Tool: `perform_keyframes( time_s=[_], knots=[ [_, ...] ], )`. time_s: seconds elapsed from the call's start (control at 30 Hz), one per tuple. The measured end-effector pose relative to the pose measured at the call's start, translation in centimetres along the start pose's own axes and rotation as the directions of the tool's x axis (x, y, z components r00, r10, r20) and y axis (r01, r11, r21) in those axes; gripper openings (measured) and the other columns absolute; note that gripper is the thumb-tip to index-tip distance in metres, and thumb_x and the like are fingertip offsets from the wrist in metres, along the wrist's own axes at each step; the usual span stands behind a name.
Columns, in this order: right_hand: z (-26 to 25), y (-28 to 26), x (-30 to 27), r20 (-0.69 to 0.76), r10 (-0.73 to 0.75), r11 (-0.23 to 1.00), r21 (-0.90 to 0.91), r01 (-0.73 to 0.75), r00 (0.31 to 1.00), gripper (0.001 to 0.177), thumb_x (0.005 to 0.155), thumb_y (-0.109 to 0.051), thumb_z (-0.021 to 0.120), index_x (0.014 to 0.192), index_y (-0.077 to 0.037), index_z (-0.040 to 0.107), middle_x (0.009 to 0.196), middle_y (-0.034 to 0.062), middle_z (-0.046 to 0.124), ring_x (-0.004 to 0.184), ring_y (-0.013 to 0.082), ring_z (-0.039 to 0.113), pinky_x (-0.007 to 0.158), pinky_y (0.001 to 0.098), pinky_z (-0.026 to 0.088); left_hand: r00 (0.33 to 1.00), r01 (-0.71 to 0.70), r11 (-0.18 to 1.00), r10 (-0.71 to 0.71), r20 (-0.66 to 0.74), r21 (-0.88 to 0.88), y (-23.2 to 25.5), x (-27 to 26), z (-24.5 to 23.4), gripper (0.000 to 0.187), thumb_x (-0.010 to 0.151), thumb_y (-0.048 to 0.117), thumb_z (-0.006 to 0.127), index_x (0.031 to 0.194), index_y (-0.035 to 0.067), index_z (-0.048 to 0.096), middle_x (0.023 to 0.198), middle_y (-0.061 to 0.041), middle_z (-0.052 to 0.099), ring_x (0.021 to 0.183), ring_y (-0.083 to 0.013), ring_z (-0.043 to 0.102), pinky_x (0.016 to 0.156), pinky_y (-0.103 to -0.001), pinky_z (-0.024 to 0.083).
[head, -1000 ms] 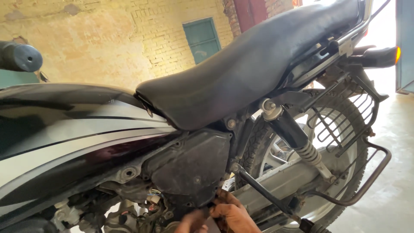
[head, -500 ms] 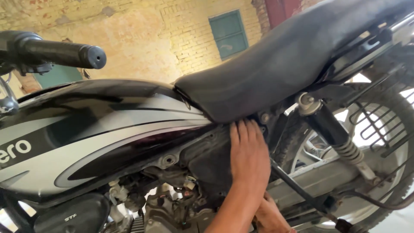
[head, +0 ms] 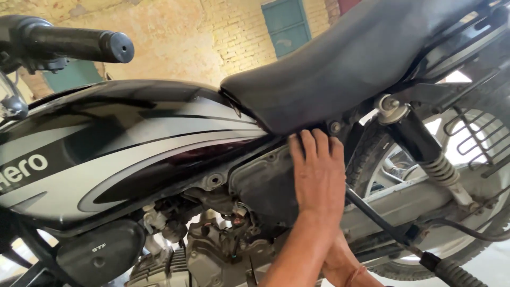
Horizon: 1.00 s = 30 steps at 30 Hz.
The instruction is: Remove the air filter cover and the air filter element from a motorcycle engine.
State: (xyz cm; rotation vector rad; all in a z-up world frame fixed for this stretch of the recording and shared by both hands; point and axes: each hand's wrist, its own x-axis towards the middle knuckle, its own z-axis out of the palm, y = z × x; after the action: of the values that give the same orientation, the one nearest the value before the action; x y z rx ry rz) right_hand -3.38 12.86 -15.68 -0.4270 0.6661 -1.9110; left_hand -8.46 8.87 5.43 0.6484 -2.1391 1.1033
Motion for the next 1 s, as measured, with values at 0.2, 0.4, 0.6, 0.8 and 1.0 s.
perform_keyframes(
  time_s=[0.2,0.4,0.6,0.8,1.0],
  knots=[
    [-0.3,-5.6,9.6,-0.019,-0.018,1.000,-0.006,0.018,1.000,0.046,0.090,-0.028,0.073,0.131,-0.017,0.058,0.104,-0.0076,0.073,0.087,0.0064,0.069,0.074,0.0299,0.056,0.999,-0.021,0.953,0.009,-0.042,-0.304,-2.0,-1.7,-1.1,0.077,0.071,0.042,0.080,0.136,0.008,0.057,0.137,-0.018,0.056,0.134,-0.0389,0.045,0.114,-0.058,0.029],
    [0.6,-5.4,10.7,-0.235,-0.147,0.988,-0.070,0.134,0.961,0.030,0.098,-0.017,0.052,0.121,-0.003,0.063,0.095,0.0076,0.064,0.080,0.0177,0.053,0.059,0.0313,0.037,0.996,0.035,0.898,0.002,0.085,-0.439,-7.7,-2.2,-3.7,0.088,0.069,0.042,0.085,0.140,0.003,0.053,0.129,-0.016,0.058,0.123,-0.0332,0.052,0.106,-0.053,0.035],
    [2.0,-7.2,9.3,-0.405,-0.039,0.995,0.065,0.071,0.913,0.029,0.101,-0.025,0.046,0.118,-0.006,0.059,0.108,0.0052,0.064,0.096,0.0220,0.062,0.082,0.0407,0.056,0.905,0.331,0.759,-0.085,0.417,-0.561,-10.3,-1.7,-5.2,0.070,0.068,0.039,0.087,0.130,0.015,0.065,0.121,-0.008,0.064,0.121,-0.0306,0.055,0.099,-0.048,0.043],
    [1.9,-8.9,9.1,-0.409,0.028,0.995,0.102,0.015,0.912,0.019,0.103,-0.029,0.048,0.110,-0.013,0.056,0.104,0.0051,0.059,0.087,0.0217,0.048,0.083,0.0442,0.054,0.904,0.368,0.665,-0.091,0.419,-0.649,-10.5,-0.3,-4.4,0.054,0.074,0.039,0.084,0.118,0.012,0.072,0.111,-0.014,0.068,0.109,-0.0353,0.063,0.089,-0.048,0.050],
    [3.7,-12.8,6.2,-0.304,-0.030,0.987,-0.160,-0.020,0.952,0.027,0.099,-0.039,0.044,0.106,-0.019,0.061,0.103,-0.0009,0.061,0.093,0.0167,0.056,0.082,0.0433,0.047,0.936,0.351,0.623,-0.255,0.243,-0.699,-10.2,0.0,-4.8,0.054,0.079,0.042,0.082,0.114,0.003,0.071,0.109,-0.020,0.073,0.104,-0.0370,0.070,0.087,-0.048,0.053]
  ],
)
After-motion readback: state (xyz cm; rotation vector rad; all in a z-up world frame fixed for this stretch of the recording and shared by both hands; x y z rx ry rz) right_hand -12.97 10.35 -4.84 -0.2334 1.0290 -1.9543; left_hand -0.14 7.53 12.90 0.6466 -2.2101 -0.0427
